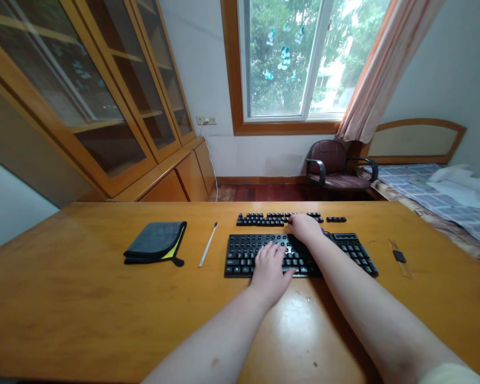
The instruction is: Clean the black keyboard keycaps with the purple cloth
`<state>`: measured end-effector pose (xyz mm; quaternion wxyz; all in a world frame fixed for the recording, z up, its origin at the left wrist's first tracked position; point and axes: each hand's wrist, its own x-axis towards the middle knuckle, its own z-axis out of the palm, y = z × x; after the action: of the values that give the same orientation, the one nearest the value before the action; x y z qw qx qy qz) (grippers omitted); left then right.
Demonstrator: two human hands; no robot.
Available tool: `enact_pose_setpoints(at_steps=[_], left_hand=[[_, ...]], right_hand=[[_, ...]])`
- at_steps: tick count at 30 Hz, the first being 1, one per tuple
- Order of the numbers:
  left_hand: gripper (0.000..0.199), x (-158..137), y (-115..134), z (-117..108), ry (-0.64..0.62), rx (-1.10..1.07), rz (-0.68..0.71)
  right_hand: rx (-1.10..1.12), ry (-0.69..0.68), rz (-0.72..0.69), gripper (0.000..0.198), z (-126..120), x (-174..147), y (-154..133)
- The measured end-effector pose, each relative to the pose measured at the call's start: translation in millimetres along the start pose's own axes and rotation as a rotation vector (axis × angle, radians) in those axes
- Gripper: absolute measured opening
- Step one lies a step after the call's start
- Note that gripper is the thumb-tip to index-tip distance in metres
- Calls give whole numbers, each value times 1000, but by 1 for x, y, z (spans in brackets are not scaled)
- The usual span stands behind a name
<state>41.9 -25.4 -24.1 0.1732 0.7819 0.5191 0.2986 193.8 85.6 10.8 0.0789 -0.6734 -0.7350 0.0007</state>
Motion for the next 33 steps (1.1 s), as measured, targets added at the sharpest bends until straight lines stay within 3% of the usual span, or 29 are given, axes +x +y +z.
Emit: enact_pose_setpoints(at_steps=[2, 5, 8, 10, 14, 21, 26, 33], left_hand=[[48, 2, -2, 1, 86, -171, -15], [43, 6, -4, 3, 159, -525, -90], [38, 8, -3, 5, 107, -802, -166], [30, 8, -1, 4, 54, -860, -172], [22, 8, 3, 1, 2, -929, -151], [22, 9, 3, -1, 14, -1050, -247], [23, 7, 5, -1, 65, -1066, -250], [24, 9, 2, 1, 118, -1134, -267]], right_hand=[[22, 76, 2, 24, -7, -22, -3], [197, 355, -124, 21, -12, -68, -9], [305, 535, -318, 19, -6, -110, -13], [342, 604, -386, 18, 0, -125, -12], [406, 566, -466, 19, 8, -127, -8], [473, 493, -501, 22, 6, -122, -5], [557, 458, -345, 38, -1, -124, -6], [631, 574, -160, 21, 8, -112, 2]])
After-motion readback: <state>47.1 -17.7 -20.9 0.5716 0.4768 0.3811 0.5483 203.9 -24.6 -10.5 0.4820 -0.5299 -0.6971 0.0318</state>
